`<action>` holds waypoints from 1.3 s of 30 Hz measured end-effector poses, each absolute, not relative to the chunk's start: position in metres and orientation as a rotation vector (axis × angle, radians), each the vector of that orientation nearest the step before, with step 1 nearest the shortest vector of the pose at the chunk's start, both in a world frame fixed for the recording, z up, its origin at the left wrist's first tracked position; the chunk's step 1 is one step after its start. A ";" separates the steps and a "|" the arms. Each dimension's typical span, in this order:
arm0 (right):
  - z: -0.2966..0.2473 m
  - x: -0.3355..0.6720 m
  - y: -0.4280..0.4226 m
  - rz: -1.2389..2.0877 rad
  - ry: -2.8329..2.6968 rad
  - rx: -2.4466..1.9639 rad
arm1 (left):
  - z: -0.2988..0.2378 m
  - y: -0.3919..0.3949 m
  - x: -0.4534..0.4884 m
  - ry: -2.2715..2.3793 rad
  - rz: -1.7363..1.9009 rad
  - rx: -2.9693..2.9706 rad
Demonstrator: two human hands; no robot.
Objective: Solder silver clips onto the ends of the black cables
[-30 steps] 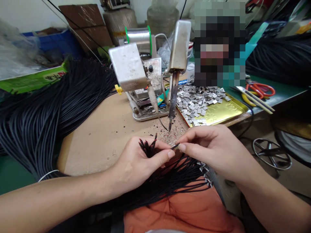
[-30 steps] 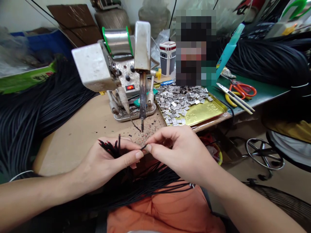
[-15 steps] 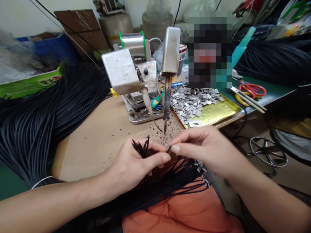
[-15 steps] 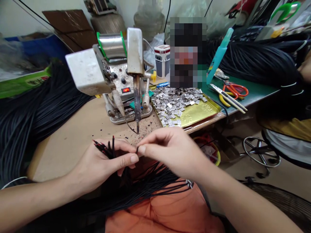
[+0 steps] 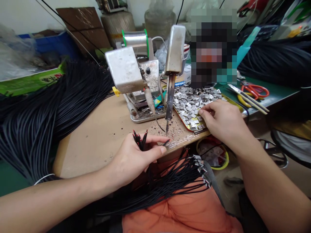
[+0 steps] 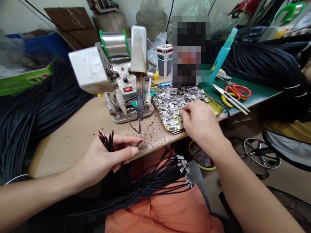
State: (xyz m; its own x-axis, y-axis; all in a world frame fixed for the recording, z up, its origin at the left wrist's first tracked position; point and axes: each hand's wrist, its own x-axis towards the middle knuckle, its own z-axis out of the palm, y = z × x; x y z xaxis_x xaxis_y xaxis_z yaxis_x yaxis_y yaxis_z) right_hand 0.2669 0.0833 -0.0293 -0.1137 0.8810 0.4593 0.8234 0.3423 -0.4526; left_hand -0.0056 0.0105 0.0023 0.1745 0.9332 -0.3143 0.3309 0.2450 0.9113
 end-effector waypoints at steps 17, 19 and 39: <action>-0.027 0.179 0.027 1.438 -1.135 -1.067 | -0.003 0.017 -0.005 1.270 0.805 1.111; -0.029 0.178 0.027 1.460 -1.115 -1.045 | -0.004 0.017 -0.005 1.283 0.812 1.098; -0.037 0.175 0.027 1.445 -1.098 -0.940 | -0.005 0.017 -0.008 1.316 0.833 1.115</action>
State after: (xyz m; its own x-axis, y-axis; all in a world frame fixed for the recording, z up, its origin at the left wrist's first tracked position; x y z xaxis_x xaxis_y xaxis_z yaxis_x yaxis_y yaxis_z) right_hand 0.1752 0.0269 -0.0375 -0.1475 0.9890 0.0048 -0.2700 -0.0356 -0.9622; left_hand -0.0079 0.0173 -0.0048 0.1154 0.9444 -0.3078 0.1261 0.2935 0.9476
